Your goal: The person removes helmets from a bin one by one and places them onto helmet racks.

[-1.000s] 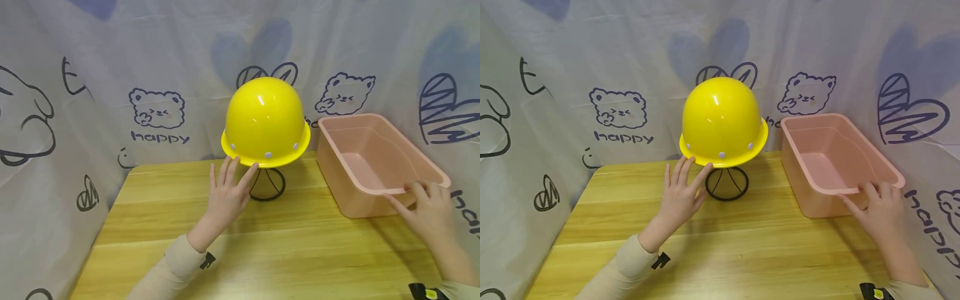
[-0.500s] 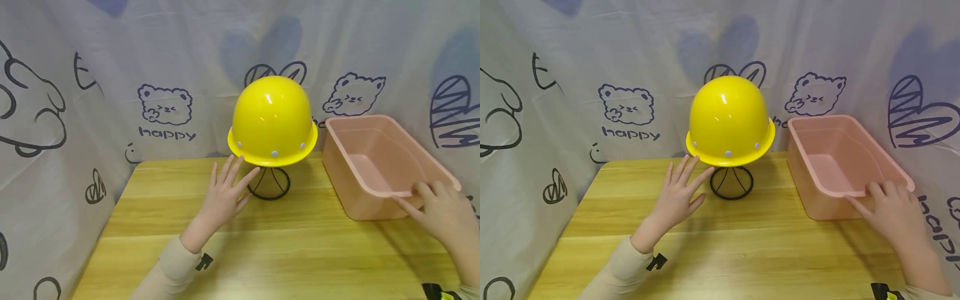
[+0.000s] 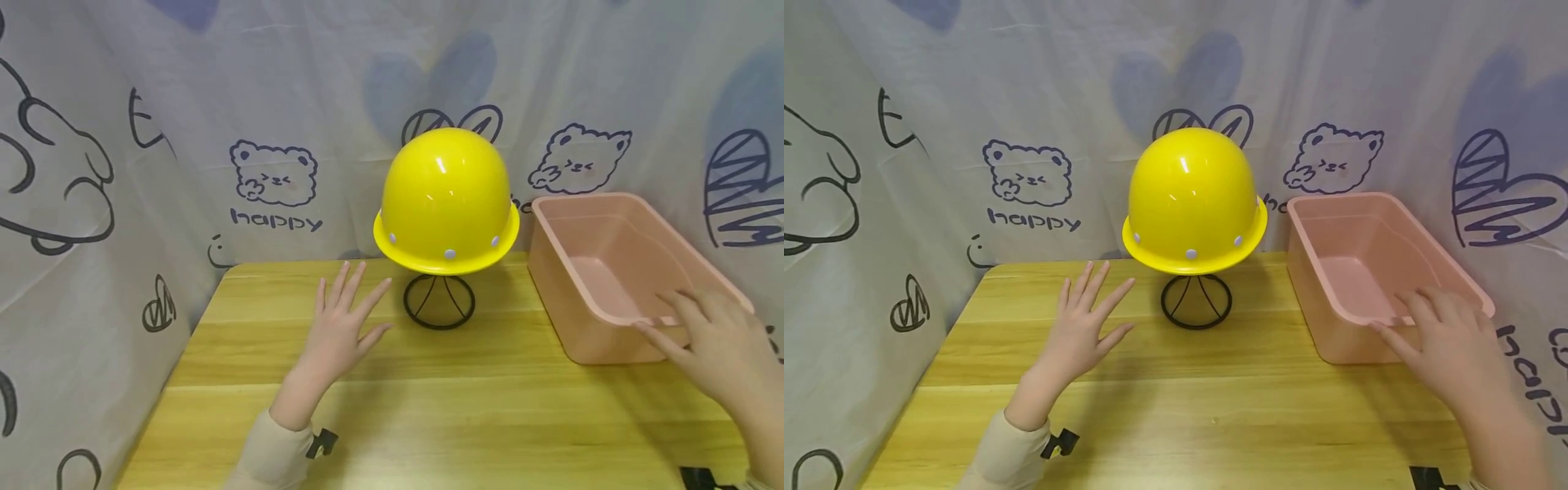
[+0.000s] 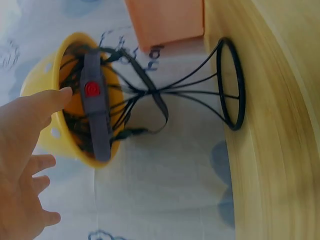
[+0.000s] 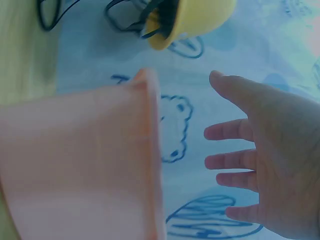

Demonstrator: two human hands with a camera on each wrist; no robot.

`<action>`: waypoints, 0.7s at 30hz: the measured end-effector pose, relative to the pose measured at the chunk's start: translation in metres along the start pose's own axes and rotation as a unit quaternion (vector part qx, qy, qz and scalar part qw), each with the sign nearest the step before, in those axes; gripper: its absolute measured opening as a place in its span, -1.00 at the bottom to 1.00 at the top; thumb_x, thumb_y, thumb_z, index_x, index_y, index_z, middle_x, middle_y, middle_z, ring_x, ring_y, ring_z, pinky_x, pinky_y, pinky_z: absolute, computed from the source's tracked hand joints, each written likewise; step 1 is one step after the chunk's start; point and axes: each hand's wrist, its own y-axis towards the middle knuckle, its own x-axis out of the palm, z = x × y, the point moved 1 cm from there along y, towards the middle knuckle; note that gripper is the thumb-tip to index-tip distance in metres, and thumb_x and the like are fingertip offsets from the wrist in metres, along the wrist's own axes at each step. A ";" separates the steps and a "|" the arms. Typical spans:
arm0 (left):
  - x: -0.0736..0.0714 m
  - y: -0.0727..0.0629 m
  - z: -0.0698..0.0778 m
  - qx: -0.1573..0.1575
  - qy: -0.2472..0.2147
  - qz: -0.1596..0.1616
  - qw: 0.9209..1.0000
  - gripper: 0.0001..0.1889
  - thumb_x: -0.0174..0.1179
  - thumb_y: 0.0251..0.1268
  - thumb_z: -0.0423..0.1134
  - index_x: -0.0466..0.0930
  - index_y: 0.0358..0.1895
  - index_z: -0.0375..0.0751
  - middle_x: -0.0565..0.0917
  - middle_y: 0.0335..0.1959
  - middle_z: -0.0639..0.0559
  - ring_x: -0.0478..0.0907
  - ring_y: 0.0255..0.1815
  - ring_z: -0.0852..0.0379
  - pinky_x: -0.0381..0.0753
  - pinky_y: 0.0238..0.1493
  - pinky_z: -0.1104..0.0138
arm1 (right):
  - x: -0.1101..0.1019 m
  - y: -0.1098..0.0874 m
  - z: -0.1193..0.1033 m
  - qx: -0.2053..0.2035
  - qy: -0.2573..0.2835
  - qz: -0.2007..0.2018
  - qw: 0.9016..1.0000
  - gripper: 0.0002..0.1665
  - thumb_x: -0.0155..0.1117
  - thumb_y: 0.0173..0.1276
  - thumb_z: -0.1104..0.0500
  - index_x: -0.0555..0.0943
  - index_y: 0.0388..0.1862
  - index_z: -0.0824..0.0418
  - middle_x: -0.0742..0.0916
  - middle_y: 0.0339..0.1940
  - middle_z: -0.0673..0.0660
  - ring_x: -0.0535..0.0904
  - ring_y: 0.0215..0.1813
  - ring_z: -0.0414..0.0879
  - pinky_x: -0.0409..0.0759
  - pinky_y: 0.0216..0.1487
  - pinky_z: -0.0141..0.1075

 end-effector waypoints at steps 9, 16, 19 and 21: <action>-0.006 -0.012 -0.008 -0.114 -0.045 -0.025 0.992 -0.23 0.18 0.28 0.16 0.07 0.53 0.29 -0.11 0.62 -0.12 -0.28 0.62 -0.21 -0.23 0.46 -0.32 | -0.004 0.000 -0.041 0.009 0.059 -0.038 0.997 -0.13 0.09 0.40 -0.24 0.13 0.56 0.05 0.23 0.52 0.40 -0.12 0.60 0.30 -0.28 0.54 0.23; -0.002 -0.019 -0.009 -0.188 -0.080 -0.040 0.978 -0.20 0.10 0.27 0.29 -0.03 0.54 0.36 -0.25 0.63 -0.03 -0.42 0.62 -0.17 -0.32 0.44 -0.35 | 0.005 -0.003 -0.068 -0.030 0.109 0.019 0.993 -0.19 0.08 0.39 -0.27 0.19 0.54 -0.05 0.20 0.58 0.23 -0.07 0.62 0.22 -0.24 0.54 0.24; 0.002 -0.021 -0.007 -0.210 -0.088 -0.053 0.972 -0.17 0.07 0.27 0.32 -0.10 0.55 0.40 -0.30 0.63 0.00 -0.46 0.62 -0.17 -0.35 0.44 -0.35 | 0.012 -0.004 -0.078 -0.040 0.115 0.026 0.992 -0.20 0.05 0.40 -0.30 0.21 0.53 -0.06 0.12 0.62 0.13 -0.07 0.61 0.24 -0.24 0.53 0.26; 0.005 -0.023 -0.006 -0.222 -0.090 -0.059 0.969 -0.15 0.06 0.26 0.34 -0.17 0.54 0.44 -0.32 0.62 0.01 -0.47 0.62 -0.16 -0.38 0.44 -0.34 | 0.017 -0.005 -0.085 -0.040 0.114 0.019 0.993 -0.19 0.03 0.40 -0.30 0.17 0.55 -0.09 0.06 0.64 0.09 -0.13 0.62 0.23 -0.28 0.53 0.26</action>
